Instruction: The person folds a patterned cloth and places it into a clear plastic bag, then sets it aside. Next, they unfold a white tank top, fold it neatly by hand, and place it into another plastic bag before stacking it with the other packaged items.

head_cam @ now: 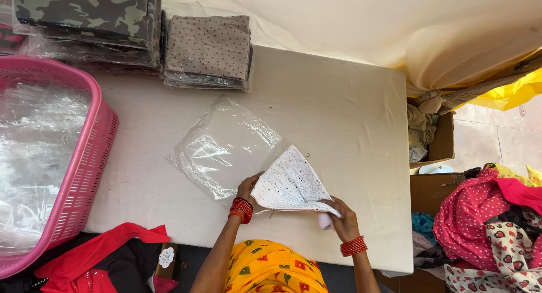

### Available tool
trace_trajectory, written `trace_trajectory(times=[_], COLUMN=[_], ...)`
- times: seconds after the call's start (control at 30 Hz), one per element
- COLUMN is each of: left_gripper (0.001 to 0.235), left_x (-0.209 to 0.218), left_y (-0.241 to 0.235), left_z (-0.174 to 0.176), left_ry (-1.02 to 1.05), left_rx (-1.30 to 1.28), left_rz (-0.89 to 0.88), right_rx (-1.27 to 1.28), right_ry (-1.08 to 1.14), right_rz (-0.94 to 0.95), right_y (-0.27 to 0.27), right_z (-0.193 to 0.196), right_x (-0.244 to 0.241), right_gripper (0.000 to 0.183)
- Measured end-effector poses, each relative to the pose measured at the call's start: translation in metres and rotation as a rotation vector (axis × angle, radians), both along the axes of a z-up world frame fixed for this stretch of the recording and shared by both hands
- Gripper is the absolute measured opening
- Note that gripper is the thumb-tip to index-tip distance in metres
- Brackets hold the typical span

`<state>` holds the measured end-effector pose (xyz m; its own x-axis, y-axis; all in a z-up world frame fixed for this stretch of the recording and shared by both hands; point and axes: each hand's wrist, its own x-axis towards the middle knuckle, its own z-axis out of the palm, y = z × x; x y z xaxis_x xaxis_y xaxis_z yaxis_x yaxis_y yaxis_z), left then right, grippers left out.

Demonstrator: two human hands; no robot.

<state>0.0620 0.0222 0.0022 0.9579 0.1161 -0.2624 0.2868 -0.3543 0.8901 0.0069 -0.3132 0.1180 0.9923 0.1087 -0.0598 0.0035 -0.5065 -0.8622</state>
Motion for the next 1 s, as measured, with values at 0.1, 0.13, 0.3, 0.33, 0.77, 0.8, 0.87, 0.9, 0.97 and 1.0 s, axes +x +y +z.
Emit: trace_trajectory(times=[0.1, 0.13, 0.3, 0.33, 0.77, 0.8, 0.87, 0.9, 0.97, 1.0], left_gripper=[0.035, 0.035, 0.04, 0.043, 0.055, 0.056, 0.058, 0.057, 0.057, 0.058], left_x=[0.01, 0.013, 0.012, 0.01, -0.041, -0.046, -0.055, -0.06, -0.066, -0.07], left_y=[0.008, 0.009, -0.014, -0.02, -0.059, -0.061, -0.065, -0.067, -0.068, -0.069], left_z=[0.048, 0.059, 0.113, 0.115, 0.14, 0.141, 0.135, 0.127, 0.111, 0.102], left_ry=[0.003, 0.022, -0.041, -0.038, -0.411, -0.38, -0.349, -0.339, -0.33, -0.35], left_rx=[0.055, 0.133, 0.431, 0.488, 0.284, 0.302, 0.32, 0.386, 0.457, 0.472], left_rz=[0.085, 0.11, -0.21, -0.303, -0.429, -0.469, -0.507, -0.552, -0.587, -0.608], right_rx=[0.009, -0.026, -0.184, -0.173, -0.138, -0.155, -0.173, -0.117, -0.057, 0.009], right_ry=[0.031, 0.005, 0.073, 0.06, -0.161, -0.122, -0.084, -0.099, -0.12, -0.149], right_rz=[-0.039, -0.037, -0.033, -0.016, 0.319, 0.29, 0.262, 0.175, 0.096, 0.025], right_y=[-0.001, -0.001, 0.013, 0.015, 0.061, 0.06, 0.057, 0.054, 0.056, 0.06], right_z=[-0.027, -0.032, -0.029, -0.028, 0.001, -0.005, -0.037, -0.061, -0.104, -0.123], right_x=[-0.005, -0.008, -0.003, -0.002, -0.012, -0.012, -0.017, -0.022, -0.026, -0.03], right_gripper=[0.042, 0.044, 0.041, 0.042, 0.058, 0.061, 0.064, 0.057, 0.05, 0.039])
